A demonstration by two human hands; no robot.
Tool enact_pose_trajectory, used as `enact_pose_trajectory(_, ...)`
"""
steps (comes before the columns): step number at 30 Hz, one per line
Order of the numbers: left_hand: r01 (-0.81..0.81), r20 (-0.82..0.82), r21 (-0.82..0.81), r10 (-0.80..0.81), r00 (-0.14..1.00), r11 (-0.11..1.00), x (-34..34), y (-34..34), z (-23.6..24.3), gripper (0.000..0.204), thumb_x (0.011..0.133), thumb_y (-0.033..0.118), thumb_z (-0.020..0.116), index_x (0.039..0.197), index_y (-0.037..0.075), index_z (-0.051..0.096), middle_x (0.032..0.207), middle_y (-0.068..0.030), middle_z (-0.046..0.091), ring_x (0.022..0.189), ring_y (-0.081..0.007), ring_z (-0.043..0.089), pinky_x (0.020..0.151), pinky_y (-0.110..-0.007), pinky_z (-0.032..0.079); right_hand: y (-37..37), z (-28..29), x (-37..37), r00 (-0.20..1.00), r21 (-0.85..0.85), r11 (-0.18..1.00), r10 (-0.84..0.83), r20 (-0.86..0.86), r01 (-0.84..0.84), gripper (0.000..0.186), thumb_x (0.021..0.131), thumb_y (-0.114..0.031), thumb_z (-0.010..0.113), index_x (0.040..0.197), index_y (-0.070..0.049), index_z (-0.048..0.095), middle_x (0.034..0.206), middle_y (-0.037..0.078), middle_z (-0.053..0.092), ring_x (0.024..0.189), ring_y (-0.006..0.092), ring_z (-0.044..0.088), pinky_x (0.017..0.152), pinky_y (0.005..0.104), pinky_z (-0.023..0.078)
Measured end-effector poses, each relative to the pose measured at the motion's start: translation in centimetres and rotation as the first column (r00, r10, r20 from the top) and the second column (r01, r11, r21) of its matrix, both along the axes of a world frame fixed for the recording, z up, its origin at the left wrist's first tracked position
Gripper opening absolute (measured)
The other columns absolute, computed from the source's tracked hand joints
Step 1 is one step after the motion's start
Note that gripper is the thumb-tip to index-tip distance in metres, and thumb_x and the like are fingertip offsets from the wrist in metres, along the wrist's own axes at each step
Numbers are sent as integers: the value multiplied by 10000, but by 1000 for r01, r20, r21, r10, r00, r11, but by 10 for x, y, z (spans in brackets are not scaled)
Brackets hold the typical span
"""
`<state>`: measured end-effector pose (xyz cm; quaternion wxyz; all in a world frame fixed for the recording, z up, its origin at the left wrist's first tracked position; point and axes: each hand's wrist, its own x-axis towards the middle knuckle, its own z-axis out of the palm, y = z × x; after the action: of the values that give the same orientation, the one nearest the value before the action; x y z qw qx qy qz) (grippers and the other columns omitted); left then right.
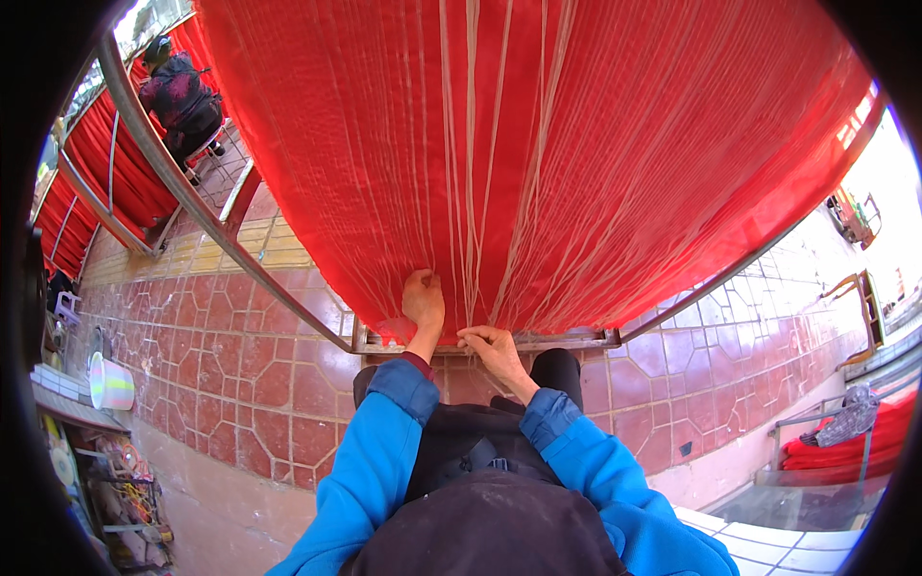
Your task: The person sits on the floor and repeatedly ties knots in a large red fishing net using white cord. They pull the cord through the mesh, form loops, and tighten each knot by hand. The net is suspended from a metal frame above.
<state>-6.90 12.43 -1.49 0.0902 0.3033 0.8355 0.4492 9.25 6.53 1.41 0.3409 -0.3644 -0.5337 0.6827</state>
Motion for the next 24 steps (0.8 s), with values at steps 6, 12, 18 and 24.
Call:
enact_pose_trajectory(6, 37, -184, -27, -42, 982, 999, -2, 11, 4, 159, 797, 273, 641, 875, 138, 614, 776, -91, 674, 735, -329, 649, 639, -467, 489, -1, 5, 5, 998, 22, 1000, -6, 60, 5, 219, 919, -71, 534, 1053, 62, 644, 852, 76, 670, 804, 104, 603, 750, 226, 482)
enact_pose_trajectory(12, 21, -255, -6, -22, 967, 1000, -10, 19, 3, 124, 833, 272, 599, 855, 153, 573, 689, -145, 648, 623, -378, 635, 542, -512, 474, -3, 3, 4, 996, 56, 998, -5, 94, 0, 221, 923, -104, 540, 1039, 42, 657, 879, 91, 682, 868, 137, 625, 836, 279, 492)
enact_pose_trajectory(18, 37, -224, 21, -31, 974, 999, -13, 16, 8, 108, 829, 249, 591, 829, 142, 574, 707, -134, 652, 637, -355, 638, 557, -498, 470, -2, -4, 7, 998, 40, 999, 3, 56, -5, 210, 916, -81, 542, 1036, 48, 656, 890, 98, 683, 875, 142, 627, 849, 282, 489)
enact_pose_trajectory(24, 145, -118, 129, -130, 985, 981, -12, -22, 3, 78, 807, 187, 596, 846, 120, 584, 760, -104, 651, 704, -319, 638, 585, -447, 468, 7, -15, 1, 969, 173, 968, -207, 132, 183, 285, 890, -92, 573, 1129, 61, 606, 974, 118, 674, 928, 150, 621, 838, 276, 485)
